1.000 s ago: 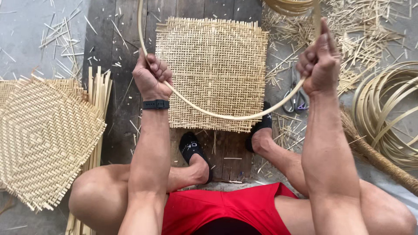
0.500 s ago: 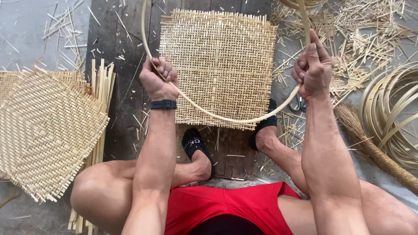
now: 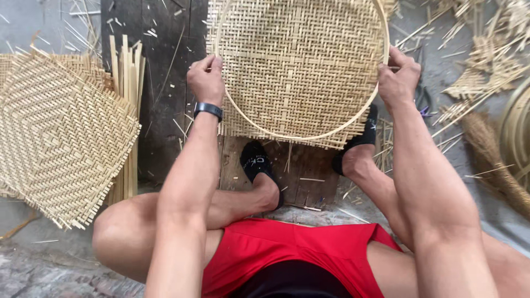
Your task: The person assembles a round woven basket by fitting a circular bamboo rim onto a pre-woven base, securing it with a clip, and trimming excess strands with shears. The person repeats the process for a second basket, using a wooden block to press the rim into place.
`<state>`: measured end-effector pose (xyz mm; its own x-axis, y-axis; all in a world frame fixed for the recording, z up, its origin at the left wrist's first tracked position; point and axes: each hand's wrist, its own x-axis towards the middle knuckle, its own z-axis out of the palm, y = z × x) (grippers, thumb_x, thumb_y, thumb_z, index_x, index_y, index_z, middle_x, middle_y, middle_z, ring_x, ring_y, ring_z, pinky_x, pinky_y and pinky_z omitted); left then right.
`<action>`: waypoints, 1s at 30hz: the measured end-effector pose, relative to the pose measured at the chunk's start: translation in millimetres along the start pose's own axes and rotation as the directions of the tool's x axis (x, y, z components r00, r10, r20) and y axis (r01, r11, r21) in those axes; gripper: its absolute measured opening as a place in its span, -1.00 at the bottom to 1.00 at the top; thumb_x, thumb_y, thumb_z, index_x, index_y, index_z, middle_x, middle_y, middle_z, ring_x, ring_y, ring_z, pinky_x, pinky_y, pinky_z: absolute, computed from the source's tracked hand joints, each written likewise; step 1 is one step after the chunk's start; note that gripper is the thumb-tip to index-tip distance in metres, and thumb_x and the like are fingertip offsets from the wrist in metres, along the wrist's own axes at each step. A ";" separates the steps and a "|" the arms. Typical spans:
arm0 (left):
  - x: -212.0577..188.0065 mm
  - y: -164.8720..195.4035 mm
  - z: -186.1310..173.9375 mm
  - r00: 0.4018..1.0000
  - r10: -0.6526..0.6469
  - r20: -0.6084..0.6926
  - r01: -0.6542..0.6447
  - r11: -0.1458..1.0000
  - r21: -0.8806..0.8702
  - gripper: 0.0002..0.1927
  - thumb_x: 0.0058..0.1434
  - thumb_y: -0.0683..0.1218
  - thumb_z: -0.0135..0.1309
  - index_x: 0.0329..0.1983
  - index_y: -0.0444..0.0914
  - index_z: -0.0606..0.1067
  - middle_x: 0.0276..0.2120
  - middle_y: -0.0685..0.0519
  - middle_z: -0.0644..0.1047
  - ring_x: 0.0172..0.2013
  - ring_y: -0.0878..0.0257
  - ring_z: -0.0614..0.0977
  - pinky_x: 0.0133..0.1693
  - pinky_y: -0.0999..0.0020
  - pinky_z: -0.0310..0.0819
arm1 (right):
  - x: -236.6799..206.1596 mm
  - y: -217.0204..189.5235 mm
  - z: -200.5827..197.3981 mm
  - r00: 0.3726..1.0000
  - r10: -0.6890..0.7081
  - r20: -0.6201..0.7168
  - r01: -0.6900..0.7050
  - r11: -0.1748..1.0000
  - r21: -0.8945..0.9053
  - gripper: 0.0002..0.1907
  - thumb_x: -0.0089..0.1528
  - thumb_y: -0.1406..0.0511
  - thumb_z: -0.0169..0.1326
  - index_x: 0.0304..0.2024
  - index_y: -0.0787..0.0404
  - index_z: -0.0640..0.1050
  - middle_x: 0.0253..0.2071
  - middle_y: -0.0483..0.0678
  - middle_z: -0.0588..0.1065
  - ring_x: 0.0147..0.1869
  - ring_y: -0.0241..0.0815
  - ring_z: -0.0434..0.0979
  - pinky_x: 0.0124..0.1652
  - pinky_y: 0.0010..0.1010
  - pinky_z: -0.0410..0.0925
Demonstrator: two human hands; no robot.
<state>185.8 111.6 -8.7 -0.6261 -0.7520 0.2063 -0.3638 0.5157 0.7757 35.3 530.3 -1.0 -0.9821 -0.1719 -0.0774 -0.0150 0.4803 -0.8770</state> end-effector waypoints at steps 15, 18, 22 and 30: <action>34.3 -16.2 8.0 0.928 -0.115 0.354 0.008 0.957 0.292 -0.91 0.10 -0.24 0.30 -0.33 -0.31 0.61 -0.48 -0.06 0.65 -0.45 0.13 0.73 -0.31 0.27 0.60 | -11.3 17.2 15.7 0.995 0.077 -0.057 -0.089 0.965 -0.246 -0.72 0.27 0.46 0.30 0.05 0.31 0.71 -0.19 0.05 0.65 -0.21 -0.29 0.62 -0.16 -0.46 0.46; 36.9 -11.6 6.2 0.928 -0.065 0.368 -0.034 0.966 0.256 -0.90 0.08 -0.25 0.30 -0.35 -0.33 0.60 -0.47 -0.06 0.65 -0.45 0.15 0.72 -0.31 0.28 0.60 | -8.7 5.2 15.0 0.989 0.136 -0.056 -0.143 0.977 -0.157 -0.75 0.26 0.46 0.29 0.01 0.32 0.70 -0.22 0.02 0.67 -0.22 -0.32 0.63 -0.17 -0.49 0.48; 41.1 -25.8 6.2 0.924 -0.043 0.381 -0.072 0.957 0.283 -0.91 0.08 -0.24 0.32 -0.38 -0.32 0.62 -0.50 -0.06 0.64 -0.47 0.16 0.70 -0.32 0.28 0.59 | -11.7 15.8 16.6 0.991 0.131 -0.034 -0.135 0.978 -0.161 -0.76 0.23 0.43 0.28 -0.04 0.29 0.72 -0.30 -0.03 0.66 -0.30 -0.34 0.62 -0.25 -0.52 0.47; 42.5 -41.3 5.9 0.927 -0.107 0.359 0.055 0.987 0.152 -0.79 -0.06 -0.14 0.44 -0.35 -0.26 0.69 -0.45 0.03 0.70 -0.44 0.32 0.73 -0.29 0.41 0.65 | -12.7 49.9 22.2 0.989 -0.111 -0.094 0.076 0.945 -0.318 -0.77 0.15 0.39 0.36 -0.12 0.24 0.75 -0.39 0.07 0.64 -0.39 -0.25 0.61 -0.30 -0.40 0.44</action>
<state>170.2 60.8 -35.6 -0.7890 -0.6052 -0.1057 -0.4985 0.5301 0.6859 51.2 537.3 -54.3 -0.9877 -0.1421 0.0655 -0.1482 0.7144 -0.6839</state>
